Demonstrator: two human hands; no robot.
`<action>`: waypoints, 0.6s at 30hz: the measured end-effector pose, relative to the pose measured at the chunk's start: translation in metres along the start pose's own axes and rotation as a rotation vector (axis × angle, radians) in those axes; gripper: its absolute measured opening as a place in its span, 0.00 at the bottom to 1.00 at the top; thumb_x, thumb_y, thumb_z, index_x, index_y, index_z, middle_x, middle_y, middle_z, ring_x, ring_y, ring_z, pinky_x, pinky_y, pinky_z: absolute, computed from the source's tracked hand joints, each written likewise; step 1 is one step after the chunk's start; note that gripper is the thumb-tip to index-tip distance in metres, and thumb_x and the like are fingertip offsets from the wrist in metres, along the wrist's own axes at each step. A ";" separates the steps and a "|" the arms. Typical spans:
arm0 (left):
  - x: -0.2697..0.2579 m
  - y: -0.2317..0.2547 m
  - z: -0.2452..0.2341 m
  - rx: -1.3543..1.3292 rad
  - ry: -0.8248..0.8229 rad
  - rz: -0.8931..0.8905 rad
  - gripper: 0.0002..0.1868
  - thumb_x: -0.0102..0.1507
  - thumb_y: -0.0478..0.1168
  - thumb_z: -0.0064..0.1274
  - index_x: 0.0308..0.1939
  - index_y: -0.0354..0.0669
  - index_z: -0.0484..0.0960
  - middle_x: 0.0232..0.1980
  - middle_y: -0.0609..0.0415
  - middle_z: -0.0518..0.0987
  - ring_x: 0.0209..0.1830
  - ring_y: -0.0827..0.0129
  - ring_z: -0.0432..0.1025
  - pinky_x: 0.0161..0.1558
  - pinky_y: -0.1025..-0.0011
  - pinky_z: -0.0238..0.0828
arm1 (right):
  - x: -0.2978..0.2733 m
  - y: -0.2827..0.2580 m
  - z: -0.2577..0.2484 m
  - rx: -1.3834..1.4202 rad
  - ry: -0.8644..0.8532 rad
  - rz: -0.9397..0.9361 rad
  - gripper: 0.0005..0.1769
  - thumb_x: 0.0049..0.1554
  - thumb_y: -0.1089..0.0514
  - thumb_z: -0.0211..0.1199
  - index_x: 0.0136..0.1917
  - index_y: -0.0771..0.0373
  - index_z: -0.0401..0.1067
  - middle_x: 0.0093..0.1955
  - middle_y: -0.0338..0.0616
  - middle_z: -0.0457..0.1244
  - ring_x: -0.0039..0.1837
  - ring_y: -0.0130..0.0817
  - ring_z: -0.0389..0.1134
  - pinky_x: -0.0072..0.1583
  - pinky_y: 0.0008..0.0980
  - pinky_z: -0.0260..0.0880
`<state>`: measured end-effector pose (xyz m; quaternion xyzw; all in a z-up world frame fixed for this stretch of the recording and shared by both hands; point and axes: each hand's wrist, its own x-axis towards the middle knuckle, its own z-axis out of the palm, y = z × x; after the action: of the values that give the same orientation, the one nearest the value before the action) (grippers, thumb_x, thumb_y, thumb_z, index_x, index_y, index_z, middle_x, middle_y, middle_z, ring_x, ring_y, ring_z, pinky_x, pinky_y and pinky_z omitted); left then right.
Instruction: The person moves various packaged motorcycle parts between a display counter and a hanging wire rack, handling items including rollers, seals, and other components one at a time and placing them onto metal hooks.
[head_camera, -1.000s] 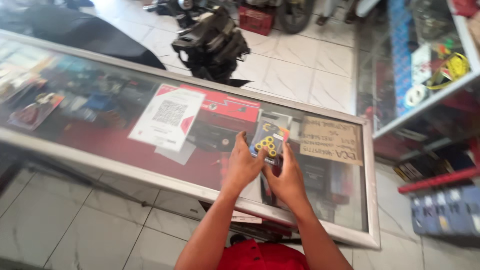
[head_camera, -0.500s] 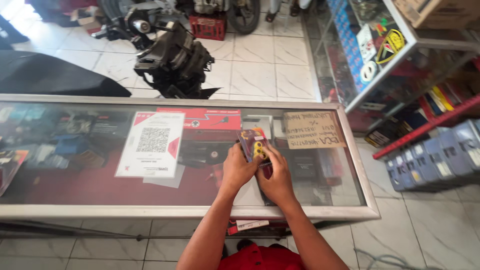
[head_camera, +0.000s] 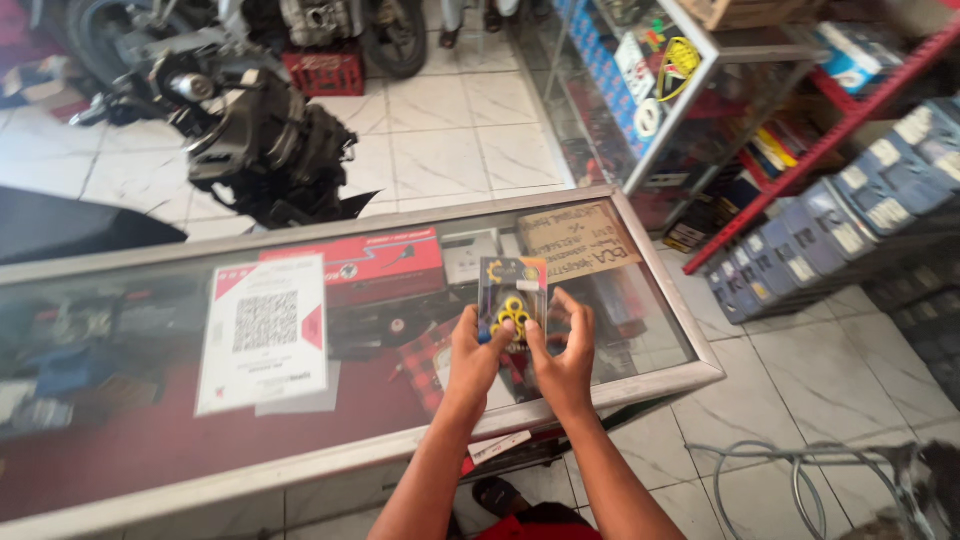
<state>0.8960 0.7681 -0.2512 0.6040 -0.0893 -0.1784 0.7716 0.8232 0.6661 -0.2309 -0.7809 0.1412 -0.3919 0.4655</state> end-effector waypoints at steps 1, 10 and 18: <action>-0.003 0.000 0.001 0.013 -0.022 -0.022 0.14 0.63 0.37 0.58 0.51 0.38 0.74 0.37 0.54 0.78 0.31 0.78 0.68 0.30 0.74 0.67 | -0.002 0.004 -0.001 0.144 -0.047 0.118 0.21 0.59 0.63 0.64 0.66 0.67 0.68 0.54 0.45 0.67 0.53 0.30 0.68 0.52 0.28 0.70; -0.028 0.008 0.016 0.190 -0.227 0.073 0.16 0.68 0.46 0.54 0.45 0.36 0.72 0.38 0.51 0.80 0.38 0.77 0.71 0.36 0.73 0.73 | -0.036 -0.001 -0.045 0.395 -0.084 0.507 0.14 0.62 0.60 0.61 0.60 0.68 0.69 0.47 0.40 0.69 0.44 0.21 0.67 0.41 0.23 0.66; -0.052 0.015 0.062 0.116 -0.367 -0.065 0.14 0.67 0.44 0.54 0.45 0.36 0.71 0.37 0.53 0.79 0.34 0.76 0.71 0.32 0.72 0.71 | -0.053 -0.006 -0.095 0.463 0.045 0.585 0.15 0.60 0.61 0.60 0.61 0.66 0.68 0.45 0.40 0.69 0.37 0.22 0.65 0.37 0.24 0.62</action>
<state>0.8285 0.7351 -0.2173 0.6074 -0.2194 -0.3048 0.7000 0.7171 0.6424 -0.2268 -0.5726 0.2761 -0.2811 0.7189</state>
